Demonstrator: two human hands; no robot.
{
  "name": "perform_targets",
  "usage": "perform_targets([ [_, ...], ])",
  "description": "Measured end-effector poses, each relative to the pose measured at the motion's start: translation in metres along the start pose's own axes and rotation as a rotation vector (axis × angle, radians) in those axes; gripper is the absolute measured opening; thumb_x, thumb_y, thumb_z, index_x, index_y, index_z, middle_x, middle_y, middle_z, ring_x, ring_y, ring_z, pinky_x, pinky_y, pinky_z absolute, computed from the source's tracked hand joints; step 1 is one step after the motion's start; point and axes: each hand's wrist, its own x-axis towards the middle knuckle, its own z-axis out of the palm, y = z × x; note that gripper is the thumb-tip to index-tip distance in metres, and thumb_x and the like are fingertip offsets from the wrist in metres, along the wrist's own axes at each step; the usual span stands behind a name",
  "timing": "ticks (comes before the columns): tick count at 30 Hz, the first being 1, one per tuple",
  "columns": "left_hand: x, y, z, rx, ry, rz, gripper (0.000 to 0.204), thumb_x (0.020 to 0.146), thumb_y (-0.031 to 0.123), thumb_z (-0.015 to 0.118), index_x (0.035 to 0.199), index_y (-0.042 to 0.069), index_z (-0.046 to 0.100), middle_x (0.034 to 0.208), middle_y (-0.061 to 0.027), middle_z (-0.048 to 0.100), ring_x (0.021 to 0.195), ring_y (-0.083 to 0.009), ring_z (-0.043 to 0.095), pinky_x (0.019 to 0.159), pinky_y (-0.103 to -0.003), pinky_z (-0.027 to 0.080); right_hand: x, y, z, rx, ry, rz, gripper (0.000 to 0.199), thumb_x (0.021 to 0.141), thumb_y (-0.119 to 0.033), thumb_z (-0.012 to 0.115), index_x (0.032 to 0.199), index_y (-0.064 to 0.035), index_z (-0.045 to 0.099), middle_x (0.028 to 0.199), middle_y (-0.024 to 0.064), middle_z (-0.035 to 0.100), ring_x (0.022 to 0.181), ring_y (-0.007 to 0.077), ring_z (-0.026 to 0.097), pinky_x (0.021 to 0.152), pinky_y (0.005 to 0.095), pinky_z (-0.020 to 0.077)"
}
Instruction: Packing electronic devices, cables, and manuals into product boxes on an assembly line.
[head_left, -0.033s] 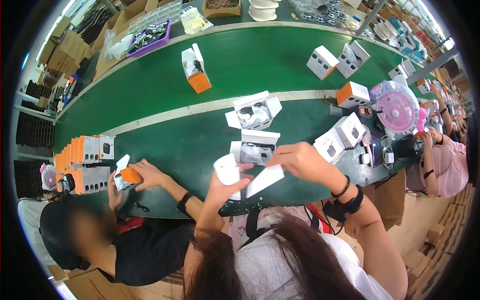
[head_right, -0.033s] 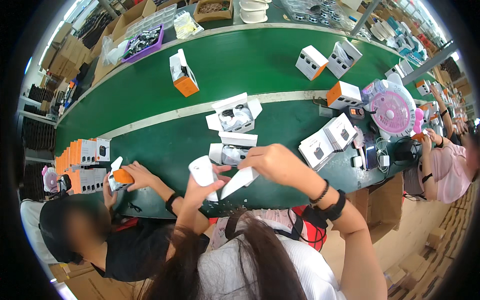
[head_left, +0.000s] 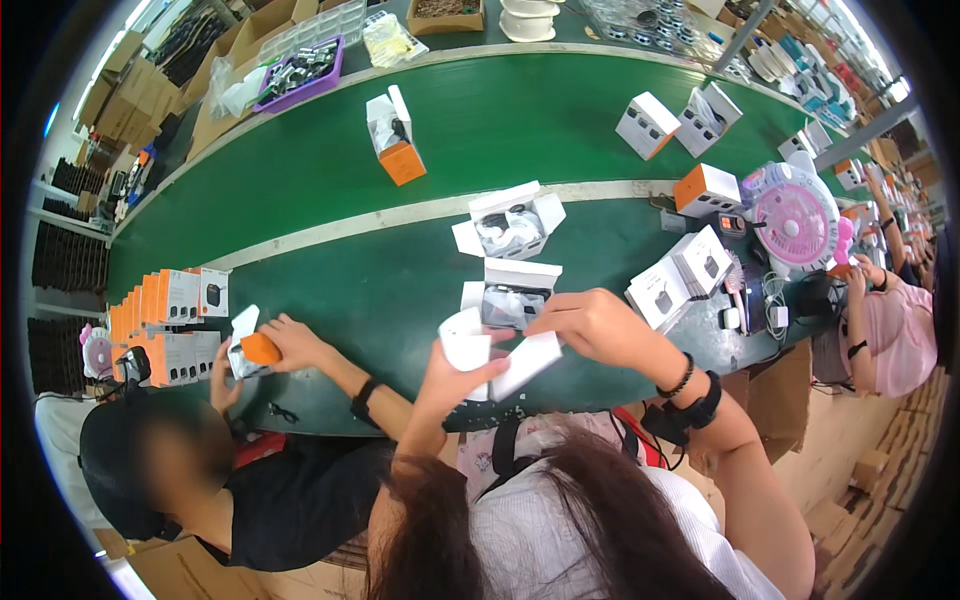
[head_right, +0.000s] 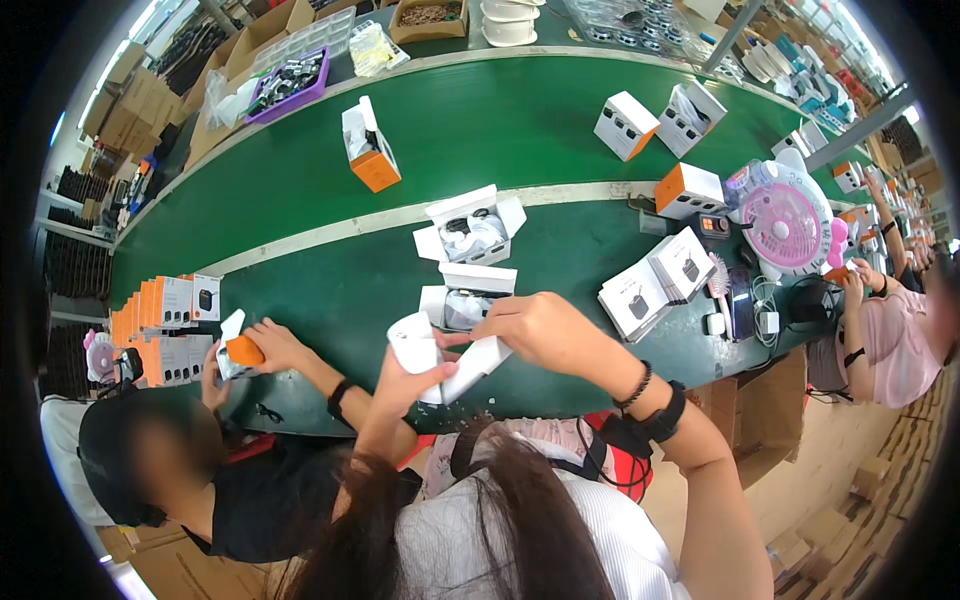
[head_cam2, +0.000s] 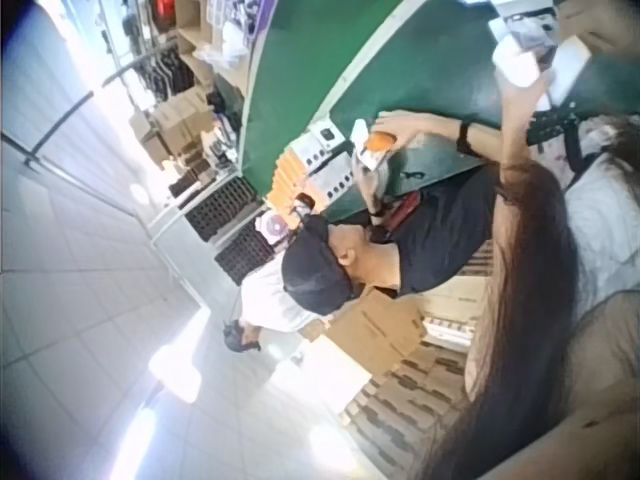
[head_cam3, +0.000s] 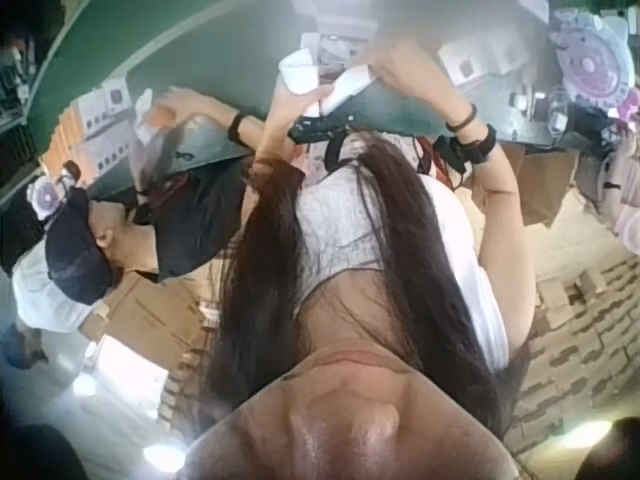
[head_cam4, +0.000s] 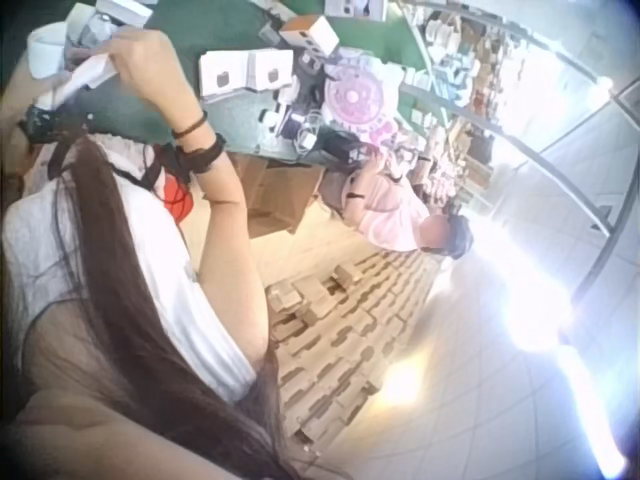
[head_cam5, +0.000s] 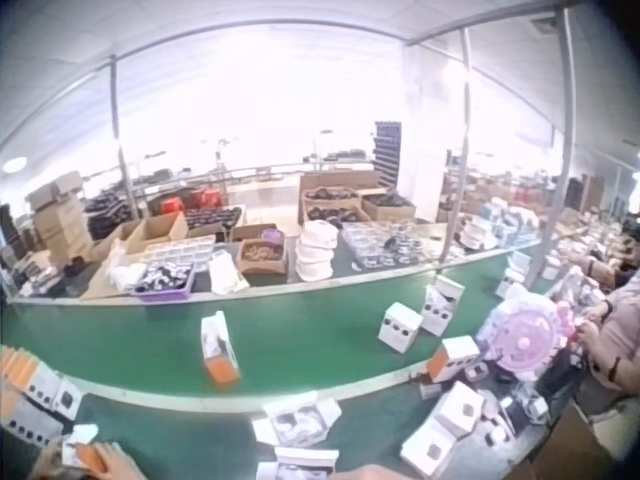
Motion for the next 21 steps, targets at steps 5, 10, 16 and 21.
perform_targets([
  [5, -0.003, -0.013, 0.002, 0.23, 0.18, 0.109, 0.027, 0.072, 0.004, 0.077, 0.094, -0.002, 0.061, 0.086, -0.0071, 0.068, 0.077, -0.01, 0.062, 0.067, -0.026, 0.05, 0.007, -0.001, 0.026, 0.538, 0.086, 0.454, 0.027, 0.08, -0.002, 0.059, 0.107, -0.0039, 0.064, 0.085, 0.0103, 0.065, 0.064, 0.0126, 0.055, 0.06, 0.0261, 0.0452],
  [10, -0.001, -0.013, 0.0, 0.262, 0.296, 0.16, 0.022, 0.073, 0.002, 0.076, 0.089, 0.0, 0.062, 0.079, -0.003, 0.065, 0.071, -0.0079, 0.059, 0.064, -0.024, 0.049, 0.011, 0.008, 0.052, 0.44, 0.107, 0.569, 0.032, 0.077, -0.01, 0.07, 0.106, -0.0005, 0.06, 0.08, 0.0145, 0.066, 0.074, 0.0132, 0.061, 0.067, 0.0268, 0.0477],
  [16, 0.016, -0.041, -0.028, 0.178, 0.656, 0.299, 0.029, 0.072, -0.006, 0.074, 0.094, -0.002, 0.055, 0.094, -0.0087, 0.064, 0.078, -0.0113, 0.06, 0.068, -0.025, 0.05, 0.034, 0.013, 0.049, 0.028, 0.374, 0.454, 0.02, 0.077, -0.004, 0.067, 0.095, -0.0018, 0.057, 0.079, 0.0156, 0.065, 0.065, 0.0299, 0.062, 0.058, 0.0362, 0.0487],
  [21, 0.028, -0.056, -0.033, 0.151, 0.677, 0.099, 0.029, 0.069, 0.008, 0.081, 0.088, -0.001, 0.062, 0.083, -0.0035, 0.065, 0.072, -0.012, 0.06, 0.065, -0.028, 0.048, 0.054, 0.008, 0.063, -0.149, 0.342, 0.301, 0.021, 0.077, 0.0, 0.066, 0.095, -0.004, 0.057, 0.085, 0.0144, 0.065, 0.069, 0.0344, 0.063, 0.058, 0.0377, 0.0484],
])
